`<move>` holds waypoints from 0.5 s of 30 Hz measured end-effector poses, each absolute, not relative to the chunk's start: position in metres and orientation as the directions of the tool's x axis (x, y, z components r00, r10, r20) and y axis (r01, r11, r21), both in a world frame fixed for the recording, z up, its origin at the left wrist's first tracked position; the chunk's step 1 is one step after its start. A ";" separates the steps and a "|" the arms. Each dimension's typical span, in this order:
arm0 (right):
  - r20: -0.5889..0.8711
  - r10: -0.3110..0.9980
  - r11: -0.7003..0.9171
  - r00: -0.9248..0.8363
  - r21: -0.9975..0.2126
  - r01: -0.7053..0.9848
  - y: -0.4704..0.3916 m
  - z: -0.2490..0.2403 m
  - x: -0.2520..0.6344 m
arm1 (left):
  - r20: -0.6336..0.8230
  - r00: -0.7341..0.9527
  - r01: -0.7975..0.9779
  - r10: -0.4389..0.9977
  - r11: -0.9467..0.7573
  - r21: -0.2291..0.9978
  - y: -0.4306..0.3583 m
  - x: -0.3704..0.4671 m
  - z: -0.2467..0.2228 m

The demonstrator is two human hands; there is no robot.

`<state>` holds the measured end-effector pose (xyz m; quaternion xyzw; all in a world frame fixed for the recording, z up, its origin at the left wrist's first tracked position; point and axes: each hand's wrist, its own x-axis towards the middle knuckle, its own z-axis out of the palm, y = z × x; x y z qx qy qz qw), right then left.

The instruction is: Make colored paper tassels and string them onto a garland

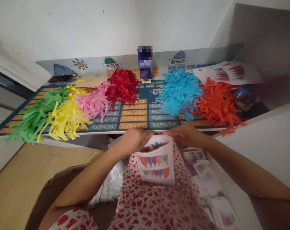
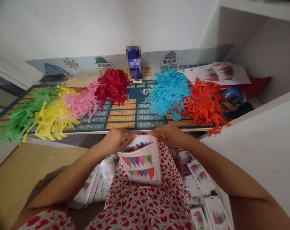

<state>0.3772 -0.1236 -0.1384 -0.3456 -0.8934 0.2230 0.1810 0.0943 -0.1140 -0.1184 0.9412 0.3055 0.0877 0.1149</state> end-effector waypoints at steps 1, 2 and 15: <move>0.175 0.694 0.668 -0.699 -0.520 0.533 -0.124 -0.139 0.377 | 0.084 0.804 0.551 0.588 -0.791 0.265 -0.115 0.094 -0.117; 0.182 0.691 0.673 -0.699 -0.516 0.531 -0.124 -0.140 0.377 | 0.071 0.811 0.546 0.581 -0.795 0.264 -0.116 0.093 -0.116; 0.279 0.616 0.785 -0.737 -0.296 0.544 -0.121 -0.149 0.380 | -0.008 0.803 0.595 0.596 -0.803 -0.016 -0.125 0.070 -0.113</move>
